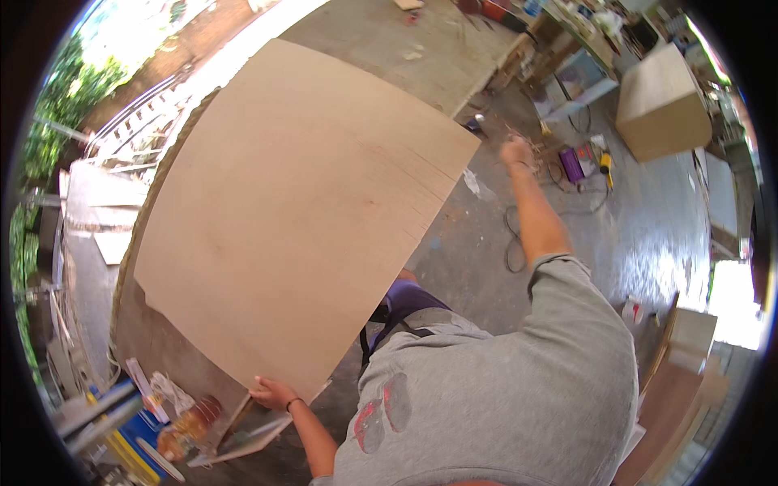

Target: The person sands a piece of plywood with a blue block, pours an orange liquid from a plastic bottle onto the surface, and spreads it across the wood using a white scraper.

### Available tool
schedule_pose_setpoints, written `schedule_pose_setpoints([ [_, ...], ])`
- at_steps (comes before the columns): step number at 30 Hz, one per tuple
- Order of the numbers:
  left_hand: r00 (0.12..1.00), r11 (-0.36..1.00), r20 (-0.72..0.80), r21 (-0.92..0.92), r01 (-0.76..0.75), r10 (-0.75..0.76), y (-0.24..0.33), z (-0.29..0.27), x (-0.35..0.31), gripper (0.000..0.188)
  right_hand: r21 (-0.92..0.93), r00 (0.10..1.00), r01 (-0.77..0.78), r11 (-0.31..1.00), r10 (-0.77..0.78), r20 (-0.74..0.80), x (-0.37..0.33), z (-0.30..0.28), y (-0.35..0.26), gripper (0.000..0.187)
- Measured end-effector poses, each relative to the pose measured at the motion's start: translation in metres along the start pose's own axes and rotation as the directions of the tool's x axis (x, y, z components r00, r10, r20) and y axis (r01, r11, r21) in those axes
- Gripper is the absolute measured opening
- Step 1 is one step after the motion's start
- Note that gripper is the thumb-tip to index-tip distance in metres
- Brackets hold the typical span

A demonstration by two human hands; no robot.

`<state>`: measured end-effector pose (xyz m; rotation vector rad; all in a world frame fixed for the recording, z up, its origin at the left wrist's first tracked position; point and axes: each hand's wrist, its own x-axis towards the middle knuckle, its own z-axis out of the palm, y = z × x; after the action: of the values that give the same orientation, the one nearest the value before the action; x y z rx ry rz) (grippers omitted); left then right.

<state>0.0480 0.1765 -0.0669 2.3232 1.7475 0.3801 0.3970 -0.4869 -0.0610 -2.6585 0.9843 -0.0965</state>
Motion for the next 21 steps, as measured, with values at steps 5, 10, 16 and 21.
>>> schedule_pose_setpoints([
  [5, 0.977, 0.994, -0.195, -0.046, -0.097, 0.086, -0.014, 0.007, 0.003, 0.051, 0.096, 0.887, 0.449, 0.888, -0.429, -0.172, -0.091, -0.015, -0.071, 0.042],
  [10, 0.991, 0.973, -0.021, -0.187, -0.135, 0.133, -0.015, -0.024, -0.004, 0.059, -0.067, 0.525, 0.85, 0.522, -0.85, 0.046, -0.165, 0.039, -0.09, 0.049],
  [16, 0.993, 0.929, 0.116, -0.367, 0.048, -0.006, -0.078, -0.042, -0.083, 0.063, -0.209, 0.53, 0.839, 0.502, -0.841, 0.109, -0.082, 0.054, -0.121, 0.05],
  [21, 0.855, 0.577, 0.313, -0.636, 0.512, -0.414, -0.145, -0.01, -0.177, 0.063, -0.111, 0.663, 0.746, 0.657, -0.717, 0.213, -0.086, 0.084, -0.294, 0.053],
])
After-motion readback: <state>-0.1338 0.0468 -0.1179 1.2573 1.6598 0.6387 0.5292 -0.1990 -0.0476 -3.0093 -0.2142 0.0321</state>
